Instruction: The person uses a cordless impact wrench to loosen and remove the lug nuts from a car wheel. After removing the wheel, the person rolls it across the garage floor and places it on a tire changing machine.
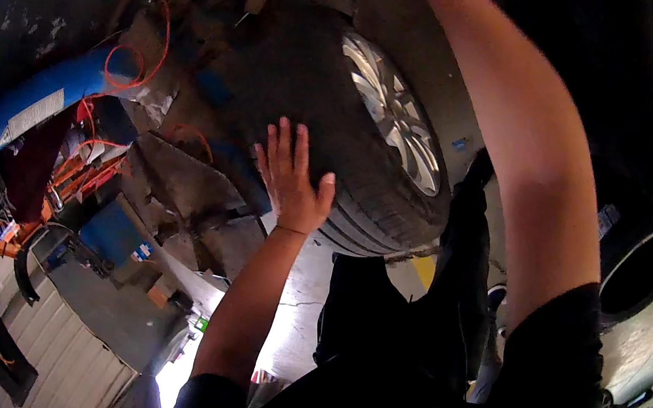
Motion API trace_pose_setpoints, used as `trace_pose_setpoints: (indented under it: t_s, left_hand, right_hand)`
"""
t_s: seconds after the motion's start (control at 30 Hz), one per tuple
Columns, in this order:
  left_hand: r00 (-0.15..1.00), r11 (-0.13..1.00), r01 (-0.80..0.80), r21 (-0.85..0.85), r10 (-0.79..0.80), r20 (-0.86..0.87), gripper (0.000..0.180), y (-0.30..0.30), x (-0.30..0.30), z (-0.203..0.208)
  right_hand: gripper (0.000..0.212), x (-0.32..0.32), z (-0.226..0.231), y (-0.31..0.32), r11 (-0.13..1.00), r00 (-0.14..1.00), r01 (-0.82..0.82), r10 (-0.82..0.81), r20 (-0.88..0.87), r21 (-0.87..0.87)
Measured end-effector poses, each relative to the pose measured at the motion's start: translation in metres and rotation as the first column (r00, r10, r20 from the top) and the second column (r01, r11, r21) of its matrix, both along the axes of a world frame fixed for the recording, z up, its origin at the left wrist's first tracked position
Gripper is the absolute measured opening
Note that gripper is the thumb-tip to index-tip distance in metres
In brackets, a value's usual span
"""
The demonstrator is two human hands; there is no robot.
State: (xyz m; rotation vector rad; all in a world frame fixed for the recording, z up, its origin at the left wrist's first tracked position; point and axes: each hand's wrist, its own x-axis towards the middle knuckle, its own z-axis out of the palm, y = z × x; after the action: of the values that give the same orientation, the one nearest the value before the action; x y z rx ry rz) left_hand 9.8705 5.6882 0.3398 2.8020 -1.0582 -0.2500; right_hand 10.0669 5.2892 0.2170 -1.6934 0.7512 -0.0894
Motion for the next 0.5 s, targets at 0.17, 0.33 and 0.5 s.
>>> trace_pose_setpoints:
  t_s: [0.17, 0.33, 0.5]
  left_hand:
    - [0.999, 1.0, -0.023, -0.003, 0.023, -0.031, 0.082, 0.007, -0.003, -0.003]
    - [0.996, 0.995, -0.092, 0.031, 0.092, -0.006, 0.083, 0.041, -0.013, 0.005]
    - [0.997, 0.997, -0.074, -0.023, 0.073, -0.017, 0.083, 0.055, -0.013, 0.003]
  right_hand:
    - [0.07, 0.097, -0.047, 0.004, -0.019, 0.726, -0.64, 0.312, -0.612, -0.768]
    - [0.027, 0.047, 0.002, 0.064, 0.429, 0.79, -0.488, 0.588, -0.175, -0.76]
    - [0.022, 0.032, 0.002, 0.07, 0.785, 0.881, -0.443, 0.471, -0.048, -0.433]
